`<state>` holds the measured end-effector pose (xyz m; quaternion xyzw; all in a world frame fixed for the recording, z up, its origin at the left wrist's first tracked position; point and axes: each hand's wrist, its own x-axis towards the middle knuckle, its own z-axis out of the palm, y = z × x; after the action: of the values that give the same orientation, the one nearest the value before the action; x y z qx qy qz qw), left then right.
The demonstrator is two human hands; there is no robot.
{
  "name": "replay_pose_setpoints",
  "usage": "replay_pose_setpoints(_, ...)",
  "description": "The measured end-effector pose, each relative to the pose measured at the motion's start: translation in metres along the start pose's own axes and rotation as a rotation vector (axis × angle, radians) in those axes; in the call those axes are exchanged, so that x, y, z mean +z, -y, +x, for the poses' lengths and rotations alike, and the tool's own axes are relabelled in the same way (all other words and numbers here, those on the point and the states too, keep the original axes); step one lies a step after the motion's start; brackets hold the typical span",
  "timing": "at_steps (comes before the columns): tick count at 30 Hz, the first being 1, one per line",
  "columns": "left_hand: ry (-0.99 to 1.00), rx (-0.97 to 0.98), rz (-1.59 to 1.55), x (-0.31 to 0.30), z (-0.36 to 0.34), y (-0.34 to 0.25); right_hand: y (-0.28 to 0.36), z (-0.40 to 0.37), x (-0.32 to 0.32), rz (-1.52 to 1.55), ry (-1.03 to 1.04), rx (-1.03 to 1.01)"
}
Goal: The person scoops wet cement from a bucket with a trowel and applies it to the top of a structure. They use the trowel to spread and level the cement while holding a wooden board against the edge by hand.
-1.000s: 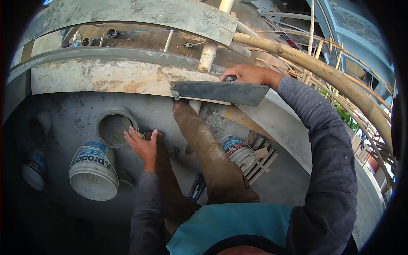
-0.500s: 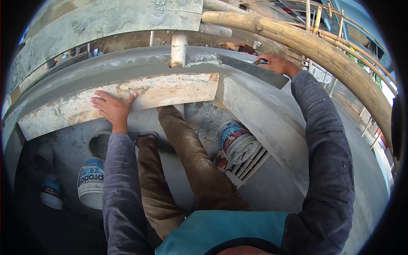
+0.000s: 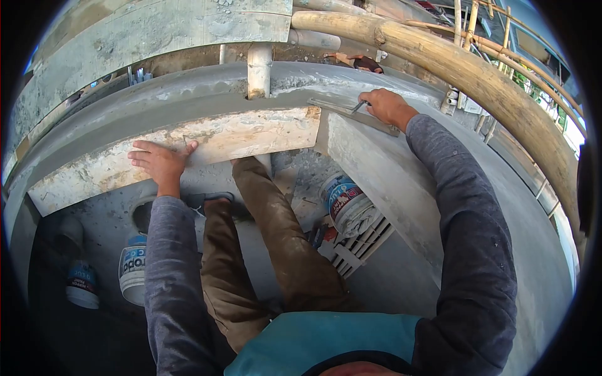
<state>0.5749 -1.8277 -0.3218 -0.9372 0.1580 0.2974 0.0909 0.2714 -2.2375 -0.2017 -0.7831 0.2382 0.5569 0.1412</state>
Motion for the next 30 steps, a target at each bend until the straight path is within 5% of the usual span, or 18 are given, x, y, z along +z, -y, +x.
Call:
replay_pose_setpoints(6,0.085,-0.054,-0.061,-0.010,0.000,-0.005,-0.032,-0.029,-0.022,-0.177,0.046,0.044)
replay_pose_setpoints(16,-0.166,0.085,-0.444,0.030,0.000,0.052,0.056,0.044,-0.003,-0.082,-0.007,0.081)
replay_pose_setpoints(18,-0.437,-0.264,-0.458,0.033,0.019,0.057,0.039,0.049,0.002,-0.210,0.072,0.175)
replay_pose_setpoints(19,-0.433,-0.266,-0.465,0.032,0.034,0.056,0.030,0.045,0.002,-0.216,0.074,0.179)
replay_pose_setpoints(21,-0.601,-0.739,-0.590,0.010,0.069,0.048,0.022,0.035,0.001,-0.181,0.034,0.199)
replay_pose_setpoints(22,-0.594,-0.740,-0.586,0.008,0.084,0.046,0.027,0.029,0.001,-0.182,0.042,0.199)
replay_pose_setpoints(24,-0.527,-1.083,-0.552,0.004,0.111,0.039,0.040,0.023,-0.008,-0.029,0.009,0.210)
replay_pose_setpoints(30,-0.630,-1.099,-0.564,0.002,0.110,0.024,0.086,0.040,-0.033,-0.074,0.016,-0.025)
